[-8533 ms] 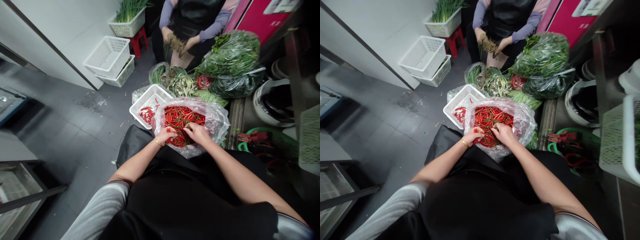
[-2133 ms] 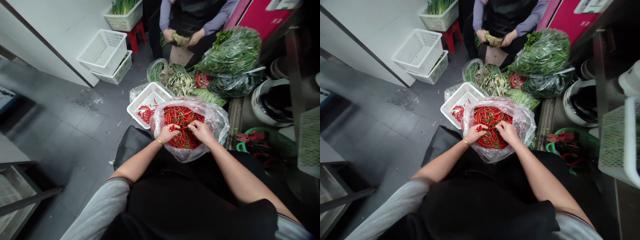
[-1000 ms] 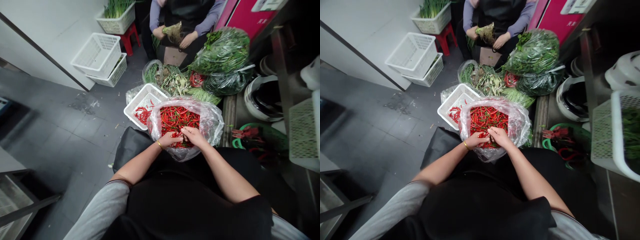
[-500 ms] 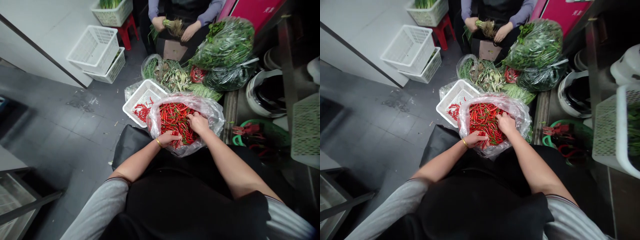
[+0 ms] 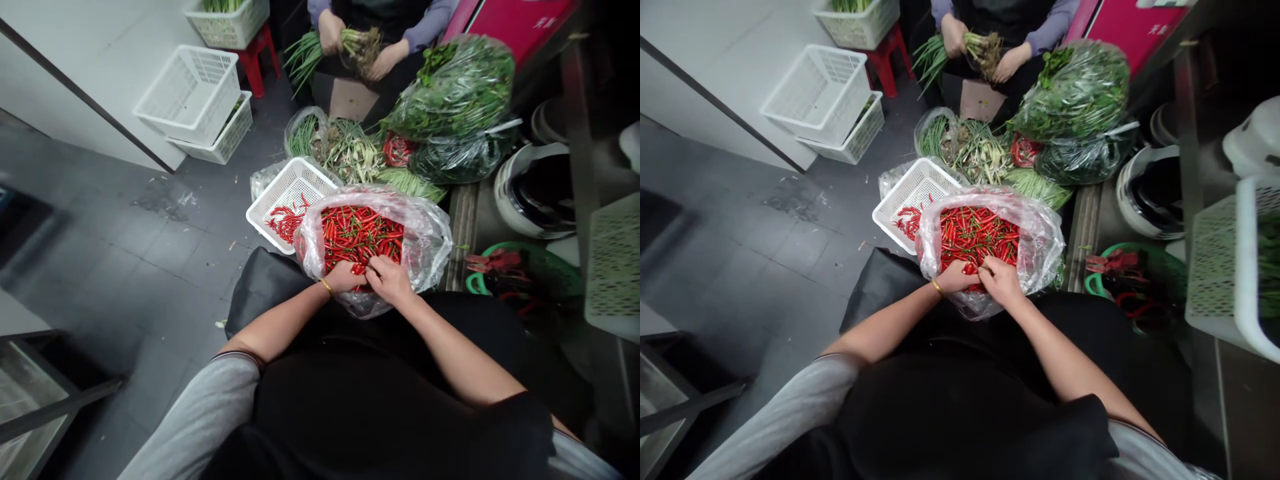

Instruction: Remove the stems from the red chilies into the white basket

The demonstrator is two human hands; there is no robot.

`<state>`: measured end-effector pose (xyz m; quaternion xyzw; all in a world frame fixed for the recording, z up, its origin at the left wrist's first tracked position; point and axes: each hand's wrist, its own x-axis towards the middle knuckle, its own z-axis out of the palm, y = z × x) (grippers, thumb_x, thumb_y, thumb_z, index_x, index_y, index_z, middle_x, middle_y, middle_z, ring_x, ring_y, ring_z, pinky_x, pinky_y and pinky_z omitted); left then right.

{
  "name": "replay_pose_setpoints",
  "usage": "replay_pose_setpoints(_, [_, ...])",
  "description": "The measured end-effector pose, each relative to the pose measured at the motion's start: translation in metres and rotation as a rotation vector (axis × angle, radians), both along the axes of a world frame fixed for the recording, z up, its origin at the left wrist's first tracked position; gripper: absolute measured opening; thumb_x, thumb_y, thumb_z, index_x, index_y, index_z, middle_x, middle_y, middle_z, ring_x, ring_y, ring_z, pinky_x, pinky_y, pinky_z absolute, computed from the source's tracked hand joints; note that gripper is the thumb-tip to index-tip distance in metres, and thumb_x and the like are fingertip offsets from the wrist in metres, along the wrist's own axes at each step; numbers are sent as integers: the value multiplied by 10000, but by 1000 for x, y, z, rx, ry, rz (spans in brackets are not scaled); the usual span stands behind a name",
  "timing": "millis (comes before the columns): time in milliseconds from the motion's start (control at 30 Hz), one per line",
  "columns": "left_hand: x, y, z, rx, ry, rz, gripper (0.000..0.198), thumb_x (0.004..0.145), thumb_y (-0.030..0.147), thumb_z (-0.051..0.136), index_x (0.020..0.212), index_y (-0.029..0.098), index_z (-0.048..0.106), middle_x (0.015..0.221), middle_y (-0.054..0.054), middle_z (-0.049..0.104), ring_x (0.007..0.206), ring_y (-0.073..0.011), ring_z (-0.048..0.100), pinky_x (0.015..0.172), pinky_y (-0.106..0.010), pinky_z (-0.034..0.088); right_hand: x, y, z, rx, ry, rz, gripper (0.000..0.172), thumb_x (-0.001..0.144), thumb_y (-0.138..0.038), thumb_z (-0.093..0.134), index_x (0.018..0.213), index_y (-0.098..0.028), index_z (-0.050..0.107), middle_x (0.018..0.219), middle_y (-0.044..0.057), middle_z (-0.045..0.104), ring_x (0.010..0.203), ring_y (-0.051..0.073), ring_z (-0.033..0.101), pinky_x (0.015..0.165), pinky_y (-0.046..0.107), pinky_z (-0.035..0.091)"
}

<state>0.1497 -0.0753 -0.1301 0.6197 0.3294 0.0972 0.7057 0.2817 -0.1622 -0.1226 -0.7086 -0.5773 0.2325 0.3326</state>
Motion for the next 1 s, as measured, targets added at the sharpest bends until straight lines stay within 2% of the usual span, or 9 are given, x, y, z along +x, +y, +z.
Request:
replay_pose_setpoints(133, [-5, -4, -2, -82, 64, -3, 297, 591, 287, 744, 509, 141, 498, 479, 60, 459, 506, -56, 380, 516, -220, 302, 10, 18, -9, -84, -542, 36, 286, 916, -342, 404, 959, -206, 652, 944, 103, 587, 745, 197, 542, 595, 287, 350])
replay_pose_setpoints(200, [-8, -1, -1, -205, 66, 88, 288, 605, 310, 735, 535, 142, 512, 464, 55, 468, 461, -56, 377, 476, -222, 282, 20, 35, -14, -154, -695, 69, 309, 907, -321, 445, 1140, -224, 623, 1053, 134, 572, 841, 231, 558, 633, 297, 357])
replay_pose_setpoints(267, [-11, 4, -1, -277, 66, 157, 271, 626, 316, 716, 547, 139, 527, 460, 43, 491, 418, -50, 362, 433, -221, 248, 29, 51, -19, -214, -769, 100, 332, 895, -303, 471, 1184, -216, 610, 1059, 150, 577, 893, 257, 565, 673, 309, 372])
replay_pose_setpoints(367, [-14, 13, 1, -308, 75, 179, 243, 672, 315, 668, 559, 127, 563, 487, 15, 553, 361, -36, 322, 381, -224, 196, 46, 61, -24, -257, -666, 72, 291, 913, -342, 457, 1047, -198, 671, 996, 130, 627, 838, 241, 598, 684, 313, 404])
replay_pose_setpoints(500, [-17, 19, 6, -303, 19, 181, 269, 673, 325, 693, 555, 125, 557, 454, 18, 534, 336, -31, 328, 368, -218, 195, 75, 43, -25, -112, -301, -19, 239, 891, -340, 507, 909, -215, 710, 964, 61, 706, 868, 218, 643, 811, 318, 453])
replay_pose_setpoints(600, [-15, 20, 11, -288, -42, 218, 401, 622, 372, 766, 495, 146, 459, 397, 48, 448, 344, -22, 328, 384, -211, 193, 86, 27, -27, -27, -111, -116, 267, 870, -385, 536, 992, -225, 712, 973, 50, 724, 871, 232, 661, 848, 363, 473])
replay_pose_setpoints(700, [-13, 19, 16, -290, -64, 276, 487, 553, 403, 823, 515, 160, 402, 384, 80, 388, 351, -11, 302, 390, -202, 185, 85, 25, -30, -86, 44, -138, 350, 858, -421, 540, 1101, -208, 676, 946, 61, 724, 766, 225, 665, 774, 388, 507])
replay_pose_setpoints(867, [-18, 22, 21, -370, -68, 258, 485, 560, 481, 808, 646, 155, 459, 478, 52, 503, 375, -35, 401, 384, -186, 245, 91, 31, -6, -37, -144, -209, 429, 893, -420, 476, 1223, -184, 615, 997, 94, 705, 894, 247, 645, 817, 383, 484])
replay_pose_setpoints(1000, [-19, 23, 20, -407, -105, 251, 539, 539, 485, 818, 639, 179, 386, 425, 104, 388, 322, 1, 246, 365, -181, 109, 89, 33, 17, -83, -449, -195, 406, 917, -456, 431, 1061, -194, 707, 1033, 127, 681, 954, 285, 622, 800, 377, 462])
